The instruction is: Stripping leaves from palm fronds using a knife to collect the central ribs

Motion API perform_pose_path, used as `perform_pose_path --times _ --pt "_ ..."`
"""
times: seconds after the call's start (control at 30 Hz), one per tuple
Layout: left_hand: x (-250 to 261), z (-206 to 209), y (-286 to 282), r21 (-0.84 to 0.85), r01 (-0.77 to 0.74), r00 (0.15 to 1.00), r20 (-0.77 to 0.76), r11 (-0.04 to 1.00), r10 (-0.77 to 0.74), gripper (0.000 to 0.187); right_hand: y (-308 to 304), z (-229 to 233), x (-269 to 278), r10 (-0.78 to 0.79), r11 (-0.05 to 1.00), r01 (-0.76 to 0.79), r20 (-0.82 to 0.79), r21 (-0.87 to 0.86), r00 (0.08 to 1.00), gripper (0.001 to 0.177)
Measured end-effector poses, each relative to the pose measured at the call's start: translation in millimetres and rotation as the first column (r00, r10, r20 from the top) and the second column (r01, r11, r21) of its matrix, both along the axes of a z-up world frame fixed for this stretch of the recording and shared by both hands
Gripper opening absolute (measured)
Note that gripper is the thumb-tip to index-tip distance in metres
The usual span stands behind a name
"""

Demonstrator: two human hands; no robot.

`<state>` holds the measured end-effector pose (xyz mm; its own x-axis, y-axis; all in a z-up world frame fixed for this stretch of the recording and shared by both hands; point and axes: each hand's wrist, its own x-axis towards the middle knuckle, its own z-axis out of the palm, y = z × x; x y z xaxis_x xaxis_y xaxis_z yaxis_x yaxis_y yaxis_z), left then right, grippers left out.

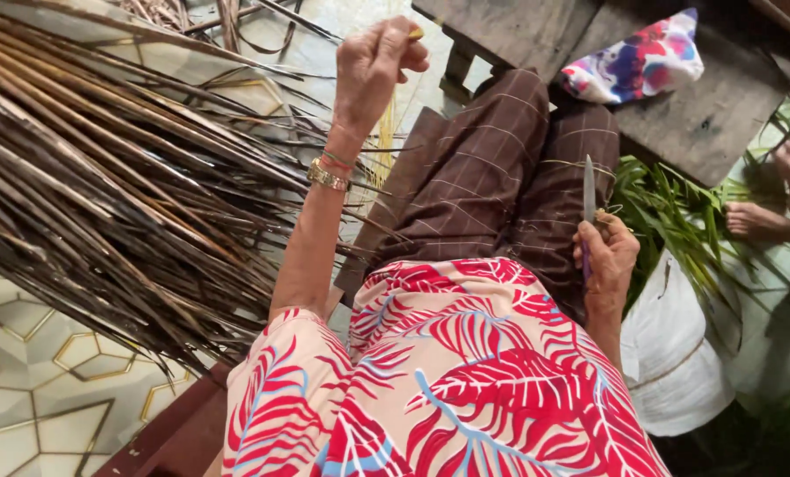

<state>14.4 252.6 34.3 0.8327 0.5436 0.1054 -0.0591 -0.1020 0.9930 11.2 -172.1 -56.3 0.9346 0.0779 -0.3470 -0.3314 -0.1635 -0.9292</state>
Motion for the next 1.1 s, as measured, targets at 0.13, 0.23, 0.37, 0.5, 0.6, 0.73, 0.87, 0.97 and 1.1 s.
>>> perform_pose_path --times 0.13,0.23,0.37,0.5,0.6,0.73,0.87,0.97,1.1 --pt "0.4 -29.4 33.1 -0.091 -0.047 0.998 0.043 0.995 0.051 0.031 1.1 -0.7 1.6 0.029 0.999 -0.028 0.018 -0.032 0.999 0.021" --pt "12.6 -66.4 53.7 0.061 -0.146 0.989 -0.008 0.987 0.147 0.006 3.9 5.5 -0.6 0.026 0.999 -0.026 0.001 -0.039 1.000 0.024" --pt "40.2 -124.7 75.4 0.310 -0.420 0.877 -0.103 0.853 0.469 0.024 0.9 -1.0 -0.1 0.029 0.999 -0.028 0.020 -0.046 0.999 0.022" --pt "66.7 -212.7 101.9 0.467 -0.470 0.782 -0.173 0.749 0.599 0.090 4.9 4.6 -2.2 0.006 0.996 -0.006 0.003 -0.092 1.000 0.027" --pt "71.6 -244.2 101.1 0.564 -0.424 0.727 -0.255 0.709 0.637 0.100 4.3 5.1 -2.4 0.010 0.996 -0.009 0.013 -0.086 1.000 0.021" --pt "59.8 -254.2 86.4 0.544 -0.305 0.748 -0.371 0.782 0.550 0.030 3.2 3.8 -2.4 -0.011 0.997 0.010 -0.004 -0.077 1.000 0.025" --pt "39.8 -320.8 85.0 0.316 -0.312 0.567 -0.695 0.896 0.442 0.039 -4.9 -9.4 1.0 0.054 0.996 -0.048 0.074 -0.076 0.996 0.021" --pt "31.8 -364.7 80.0 0.378 -0.164 0.502 -0.763 0.911 0.407 0.046 -11.1 -19.0 2.7 0.086 0.996 -0.082 0.138 -0.039 0.987 0.017" --pt "35.2 -389.0 66.3 0.361 -0.041 0.423 -0.839 0.932 0.344 0.038 -9.5 -14.5 2.8 0.087 0.995 -0.080 0.125 -0.064 0.988 0.020"
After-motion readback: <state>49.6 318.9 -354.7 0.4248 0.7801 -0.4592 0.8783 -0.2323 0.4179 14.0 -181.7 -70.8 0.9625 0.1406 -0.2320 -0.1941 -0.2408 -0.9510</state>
